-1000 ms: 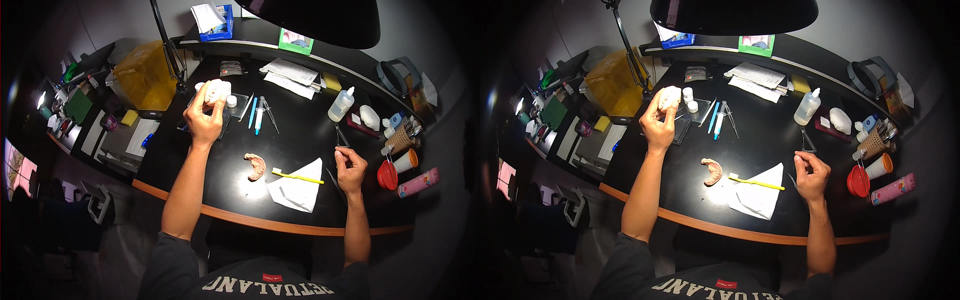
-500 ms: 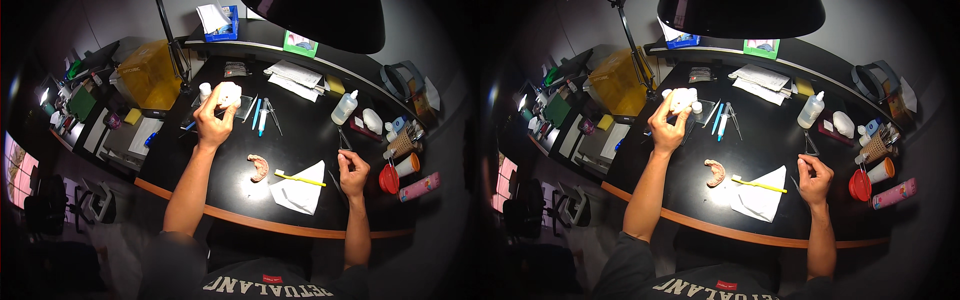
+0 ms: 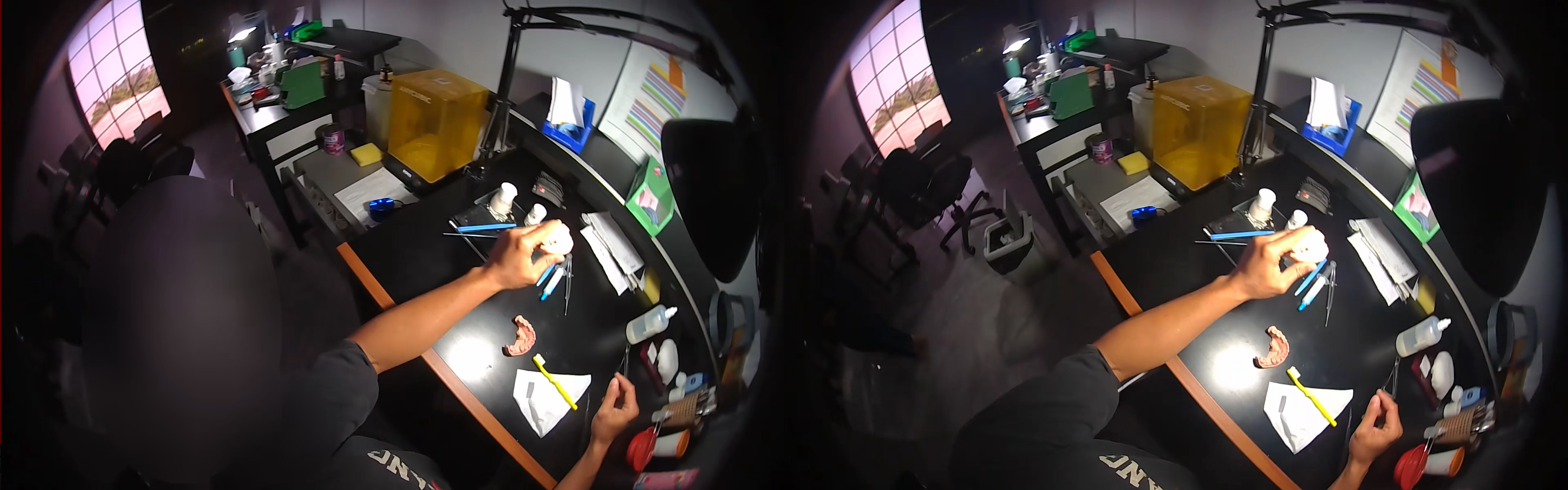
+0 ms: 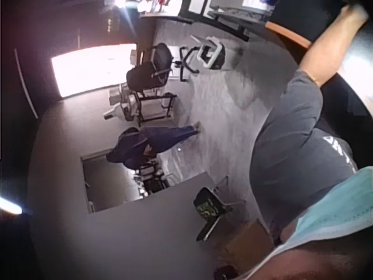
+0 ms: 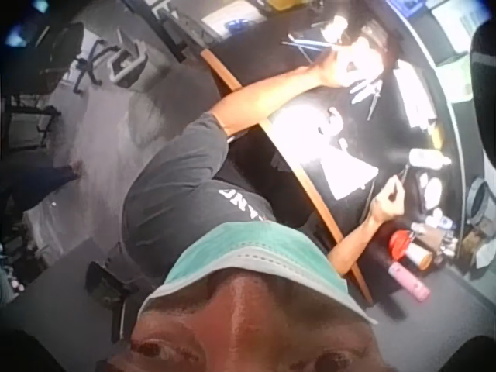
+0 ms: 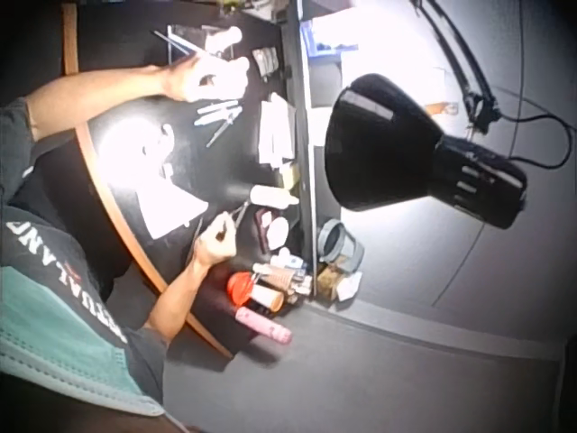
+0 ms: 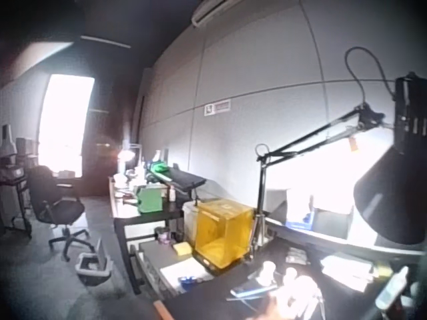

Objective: The person brushes a piece of paper and a dental model using a toothbrush, joins two parts of the dental model together, and marks the model with a pen.

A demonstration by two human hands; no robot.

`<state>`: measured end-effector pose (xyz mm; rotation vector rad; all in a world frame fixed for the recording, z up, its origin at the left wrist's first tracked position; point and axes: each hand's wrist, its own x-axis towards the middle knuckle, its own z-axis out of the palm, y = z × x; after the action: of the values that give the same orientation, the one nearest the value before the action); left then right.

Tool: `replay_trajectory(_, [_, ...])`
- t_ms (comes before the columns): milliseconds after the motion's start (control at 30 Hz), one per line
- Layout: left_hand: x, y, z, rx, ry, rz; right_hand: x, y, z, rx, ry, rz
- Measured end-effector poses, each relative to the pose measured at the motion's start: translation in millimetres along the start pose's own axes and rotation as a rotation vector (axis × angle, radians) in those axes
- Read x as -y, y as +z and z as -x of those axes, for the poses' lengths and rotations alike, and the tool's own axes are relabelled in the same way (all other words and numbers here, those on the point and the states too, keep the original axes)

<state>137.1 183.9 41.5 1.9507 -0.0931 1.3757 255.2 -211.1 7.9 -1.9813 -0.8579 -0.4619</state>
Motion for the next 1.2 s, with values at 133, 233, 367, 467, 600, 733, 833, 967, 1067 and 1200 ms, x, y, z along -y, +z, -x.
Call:
replay_trajectory(133, [-4, -8, 4, 0.013, -0.043, -0.024, -4, 10, -3, 0.013, -0.068, 0.015])
replay_trajectory(233, [-6, -7, 2, 0.035, -0.051, -0.023, 2, 11, -3, 0.031, -0.008, -0.008])
replay_trajectory(367, [-10, -3, -2, -0.062, 0.046, 0.02, 2, 11, -4, 0.029, 0.008, -0.02])
replay_trajectory(467, [-8, -2, 1, -0.065, 0.031, 0.024, -2, 13, -4, 0.031, -0.023, -0.022])
replay_trajectory(600, [-9, -1, 2, -0.059, 0.013, 0.006, 10, 16, -4, 0.041, -0.001, -0.061])
replay_trajectory(733, [-9, -2, 0, -0.03, 0.007, 0.041, 9, 19, -3, 0.038, 0.007, -0.098])
replay_trajectory(833, [-11, -1, 2, -0.075, 0.026, 0.014, 13, 19, -2, 0.041, 0.019, -0.093])
replay_trajectory(967, [-10, -4, 2, -0.037, 0.005, 0.02, 9, 20, -2, 0.047, -0.015, -0.077])
replay_trajectory(1067, [-10, -3, 2, -0.009, -0.023, 0.022, 9, 20, -2, 0.053, -0.006, -0.078])
replay_trajectory(1200, [-8, -2, 3, -0.02, -0.021, 0.011, 6, 20, -2, 0.064, 0.017, -0.078])
